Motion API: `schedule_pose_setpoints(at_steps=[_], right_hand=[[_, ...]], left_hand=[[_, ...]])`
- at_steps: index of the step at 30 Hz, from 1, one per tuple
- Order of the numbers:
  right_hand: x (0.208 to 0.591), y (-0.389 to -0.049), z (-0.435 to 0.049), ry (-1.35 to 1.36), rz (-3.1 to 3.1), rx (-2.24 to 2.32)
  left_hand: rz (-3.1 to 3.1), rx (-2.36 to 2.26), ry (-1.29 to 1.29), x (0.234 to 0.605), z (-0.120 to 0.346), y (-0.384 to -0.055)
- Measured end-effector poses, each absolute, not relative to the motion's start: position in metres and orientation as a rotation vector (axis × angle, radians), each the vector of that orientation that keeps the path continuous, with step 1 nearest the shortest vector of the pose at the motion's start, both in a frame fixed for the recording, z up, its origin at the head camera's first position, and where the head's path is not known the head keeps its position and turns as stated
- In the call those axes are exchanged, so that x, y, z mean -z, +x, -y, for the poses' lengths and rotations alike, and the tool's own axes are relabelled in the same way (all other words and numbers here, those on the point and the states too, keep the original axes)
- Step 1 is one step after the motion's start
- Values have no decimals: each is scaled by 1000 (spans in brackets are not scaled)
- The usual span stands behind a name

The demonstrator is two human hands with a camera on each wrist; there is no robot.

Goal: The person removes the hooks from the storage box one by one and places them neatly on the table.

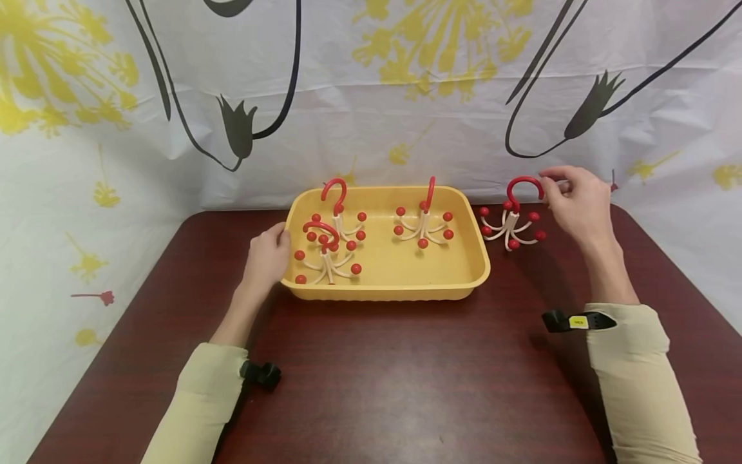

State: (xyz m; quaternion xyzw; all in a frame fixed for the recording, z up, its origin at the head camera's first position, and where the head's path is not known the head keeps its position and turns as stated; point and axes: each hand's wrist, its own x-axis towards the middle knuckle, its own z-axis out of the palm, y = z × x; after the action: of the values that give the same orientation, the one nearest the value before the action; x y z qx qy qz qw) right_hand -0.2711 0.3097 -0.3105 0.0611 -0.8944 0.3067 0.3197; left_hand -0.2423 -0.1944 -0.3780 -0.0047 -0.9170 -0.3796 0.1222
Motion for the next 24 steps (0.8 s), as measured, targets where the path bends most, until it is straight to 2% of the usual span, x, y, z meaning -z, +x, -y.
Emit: schedule_pose_setpoints(at_steps=[24], right_hand=[[299, -262, -249, 372, 2322, -857]], left_hand=[[2696, 1107, -2, 378, 195, -242]])
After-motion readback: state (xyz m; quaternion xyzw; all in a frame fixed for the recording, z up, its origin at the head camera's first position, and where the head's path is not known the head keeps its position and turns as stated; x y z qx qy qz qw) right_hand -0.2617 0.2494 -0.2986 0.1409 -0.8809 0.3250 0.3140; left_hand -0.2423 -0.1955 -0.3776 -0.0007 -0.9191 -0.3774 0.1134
